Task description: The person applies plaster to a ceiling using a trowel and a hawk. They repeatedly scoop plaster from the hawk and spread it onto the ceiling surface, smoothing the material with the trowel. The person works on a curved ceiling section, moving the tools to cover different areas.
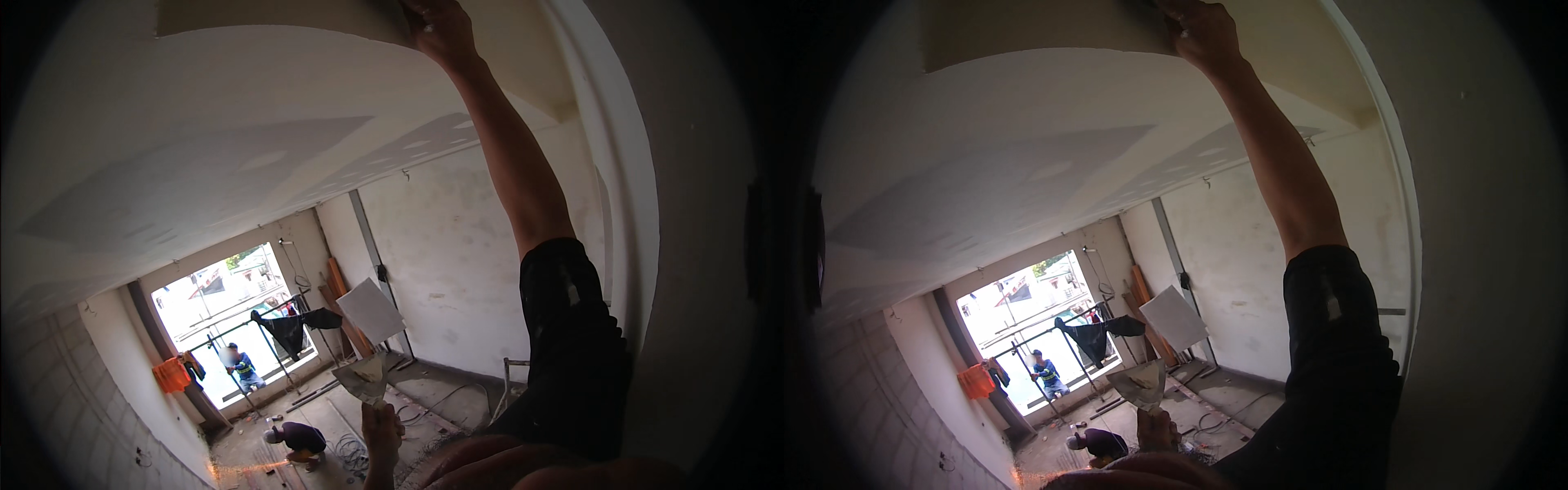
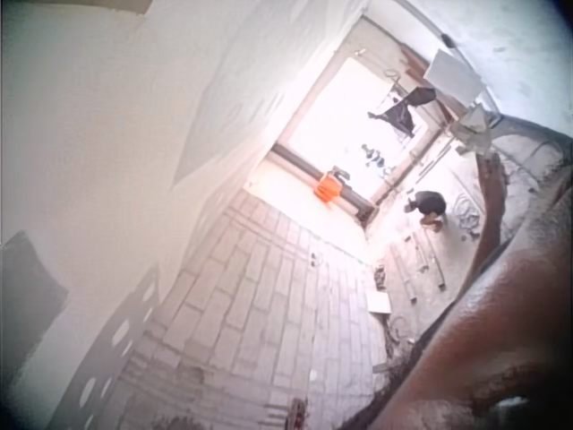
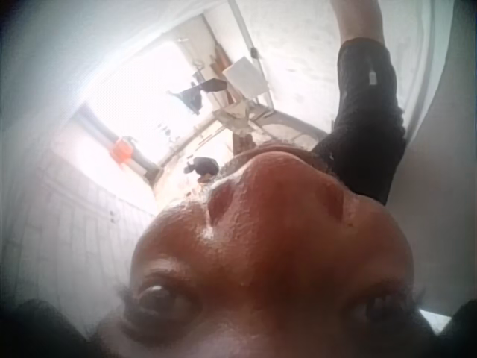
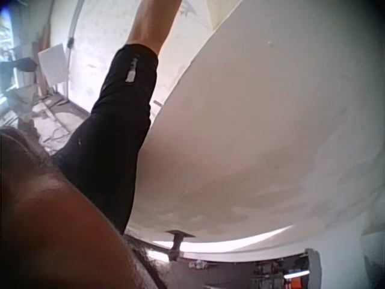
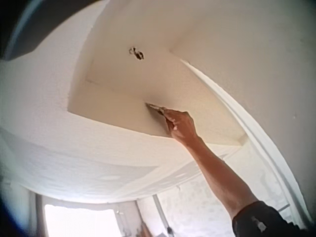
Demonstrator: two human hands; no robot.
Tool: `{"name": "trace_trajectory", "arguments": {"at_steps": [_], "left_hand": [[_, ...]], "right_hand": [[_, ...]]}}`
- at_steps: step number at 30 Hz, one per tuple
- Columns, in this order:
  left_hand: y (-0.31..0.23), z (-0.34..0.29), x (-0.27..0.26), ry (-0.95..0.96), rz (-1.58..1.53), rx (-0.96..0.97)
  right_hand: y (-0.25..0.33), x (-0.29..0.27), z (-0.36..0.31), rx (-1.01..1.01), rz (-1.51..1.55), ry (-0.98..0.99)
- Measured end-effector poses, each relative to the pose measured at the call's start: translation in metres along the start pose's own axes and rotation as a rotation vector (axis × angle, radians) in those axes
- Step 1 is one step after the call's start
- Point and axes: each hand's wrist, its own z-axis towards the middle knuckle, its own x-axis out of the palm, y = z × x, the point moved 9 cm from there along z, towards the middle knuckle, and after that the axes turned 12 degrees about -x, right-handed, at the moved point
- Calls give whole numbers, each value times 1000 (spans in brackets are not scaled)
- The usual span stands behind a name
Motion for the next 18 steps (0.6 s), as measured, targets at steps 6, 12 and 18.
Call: {"name": "trace_trajectory", "arguments": {"at_steps": [6,12,18], "left_hand": [[11,7,-7,7,-37,-28],[-8,-8,2,-6,-36,-21],[0,-2,-4,0,-45,-7]], "right_hand": [[-2,6,-1,-49,-47,8],[-1,9,0,-66,-20,2],[5,12,10,-50,45,89]]}}
